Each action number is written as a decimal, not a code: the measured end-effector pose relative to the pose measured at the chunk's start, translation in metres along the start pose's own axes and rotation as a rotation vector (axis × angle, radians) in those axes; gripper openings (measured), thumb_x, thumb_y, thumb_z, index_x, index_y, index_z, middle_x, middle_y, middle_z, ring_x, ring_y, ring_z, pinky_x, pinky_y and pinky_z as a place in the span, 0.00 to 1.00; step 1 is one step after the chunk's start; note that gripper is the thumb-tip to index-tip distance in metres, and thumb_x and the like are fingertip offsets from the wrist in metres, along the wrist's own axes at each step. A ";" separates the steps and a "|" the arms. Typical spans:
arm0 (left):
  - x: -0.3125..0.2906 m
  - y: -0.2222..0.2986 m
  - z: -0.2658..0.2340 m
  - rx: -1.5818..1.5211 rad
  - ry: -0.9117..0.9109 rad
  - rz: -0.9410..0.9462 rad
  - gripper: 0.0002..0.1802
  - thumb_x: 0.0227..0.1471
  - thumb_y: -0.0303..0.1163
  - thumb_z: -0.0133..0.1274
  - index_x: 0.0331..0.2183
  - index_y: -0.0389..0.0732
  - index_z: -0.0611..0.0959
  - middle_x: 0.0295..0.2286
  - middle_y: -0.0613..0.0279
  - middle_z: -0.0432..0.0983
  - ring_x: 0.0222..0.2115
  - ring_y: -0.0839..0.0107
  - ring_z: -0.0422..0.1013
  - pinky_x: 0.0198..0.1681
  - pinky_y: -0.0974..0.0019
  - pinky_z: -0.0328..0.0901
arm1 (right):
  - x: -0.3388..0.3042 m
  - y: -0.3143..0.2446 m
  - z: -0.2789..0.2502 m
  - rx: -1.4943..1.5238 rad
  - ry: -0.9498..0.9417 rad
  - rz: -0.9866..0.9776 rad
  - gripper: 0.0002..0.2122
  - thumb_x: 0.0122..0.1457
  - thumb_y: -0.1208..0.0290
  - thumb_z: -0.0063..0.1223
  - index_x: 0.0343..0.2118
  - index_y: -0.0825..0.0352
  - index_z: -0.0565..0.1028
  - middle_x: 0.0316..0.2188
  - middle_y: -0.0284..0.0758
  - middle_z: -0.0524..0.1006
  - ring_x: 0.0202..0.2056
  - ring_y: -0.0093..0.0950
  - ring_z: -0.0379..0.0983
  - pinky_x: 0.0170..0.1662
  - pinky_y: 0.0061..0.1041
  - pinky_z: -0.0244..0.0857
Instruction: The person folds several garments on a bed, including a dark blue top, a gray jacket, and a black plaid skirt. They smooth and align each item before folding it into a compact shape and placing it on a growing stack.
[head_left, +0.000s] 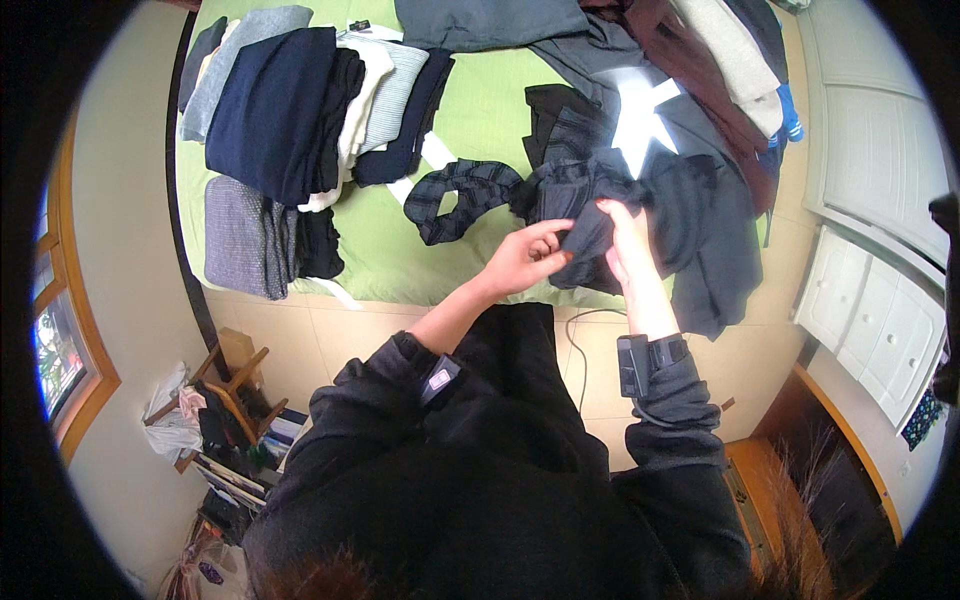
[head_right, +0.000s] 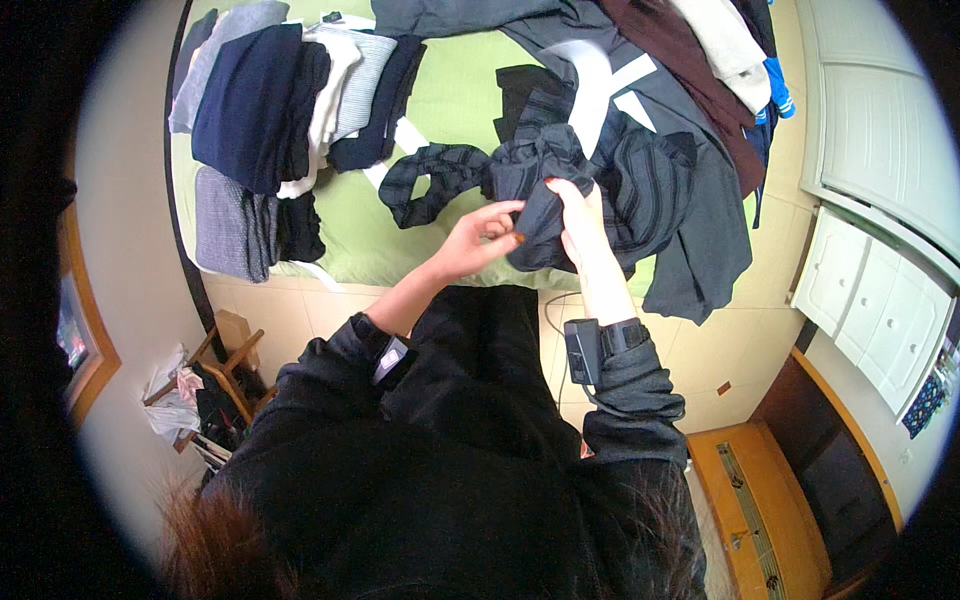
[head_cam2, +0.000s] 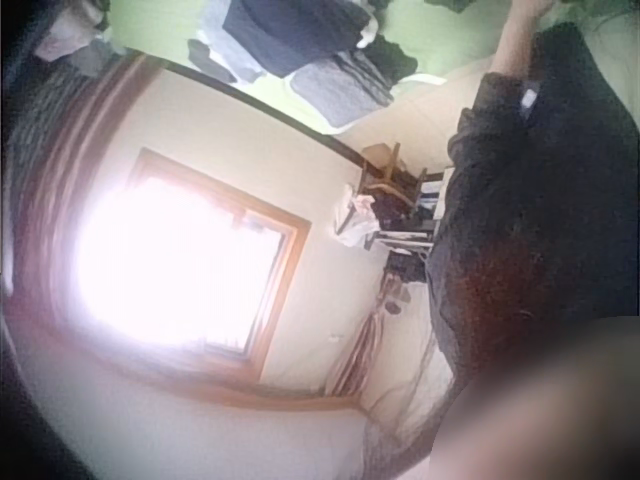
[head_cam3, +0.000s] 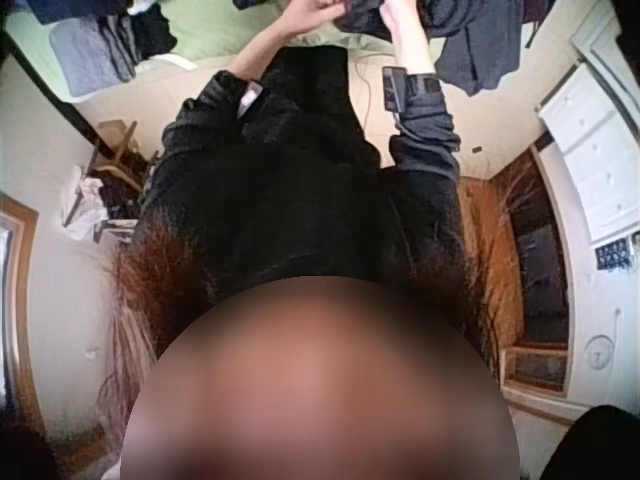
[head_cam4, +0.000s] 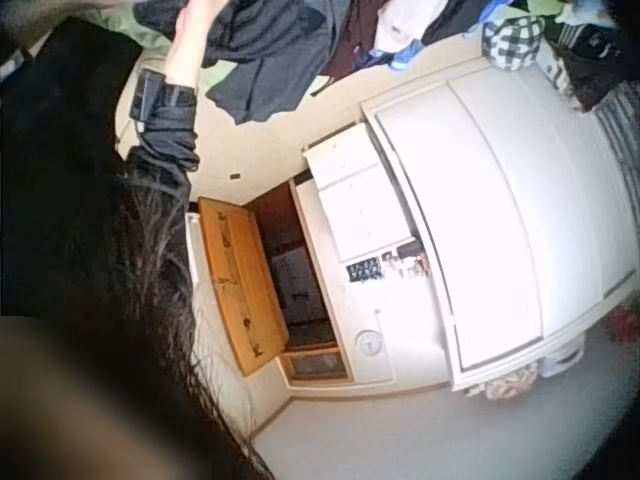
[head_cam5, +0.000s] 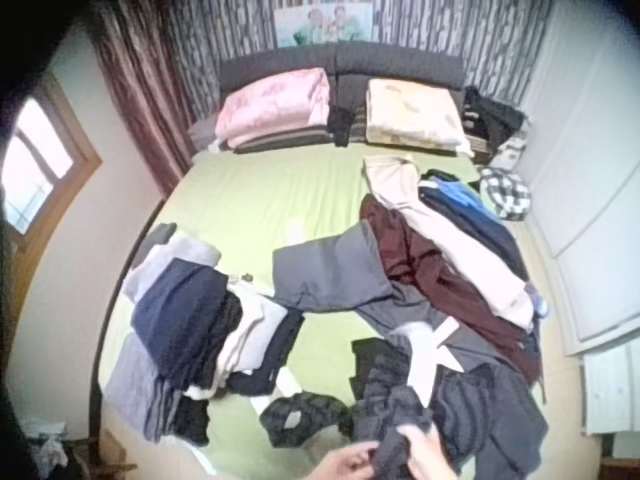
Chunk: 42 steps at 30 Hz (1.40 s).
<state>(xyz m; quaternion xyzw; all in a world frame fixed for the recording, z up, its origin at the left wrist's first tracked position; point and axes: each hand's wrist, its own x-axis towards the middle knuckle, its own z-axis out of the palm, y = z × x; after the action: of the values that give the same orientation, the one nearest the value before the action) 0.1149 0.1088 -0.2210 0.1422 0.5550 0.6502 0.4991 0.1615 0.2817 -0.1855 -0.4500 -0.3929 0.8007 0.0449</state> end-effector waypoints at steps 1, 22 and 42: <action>0.000 0.001 -0.001 -0.069 0.082 0.078 0.22 0.46 0.22 0.55 0.45 0.36 0.72 0.25 0.68 0.71 0.27 0.81 0.68 0.31 0.76 0.65 | 0.000 0.001 -0.003 0.140 0.029 0.103 0.16 0.48 0.79 0.49 0.42 0.72 0.70 0.39 0.40 0.75 0.40 0.31 0.72 0.47 0.30 0.66; 0.014 -0.017 0.001 -0.069 0.109 0.010 0.14 0.44 0.29 0.60 0.35 0.38 0.75 0.34 0.65 0.70 0.35 0.76 0.67 0.38 0.70 0.63 | -0.003 0.032 -0.041 -0.471 0.113 -0.052 0.20 0.52 0.64 0.58 0.44 0.71 0.70 0.29 0.27 0.73 0.28 0.15 0.65 0.34 0.15 0.60; 0.025 0.049 -0.021 0.587 0.202 0.268 0.13 0.43 0.20 0.48 0.36 0.33 0.75 0.32 0.63 0.74 0.35 0.74 0.69 0.38 0.71 0.65 | -0.072 -0.070 -0.055 -1.027 0.095 -0.455 0.06 0.56 0.77 0.47 0.35 0.73 0.70 0.23 0.35 0.76 0.25 0.21 0.74 0.31 0.20 0.68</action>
<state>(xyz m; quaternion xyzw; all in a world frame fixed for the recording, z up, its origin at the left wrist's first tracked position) 0.0634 0.1225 -0.1951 0.2864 0.7416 0.5332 0.2892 0.2255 0.3316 -0.1047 -0.3537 -0.8168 0.4557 0.0095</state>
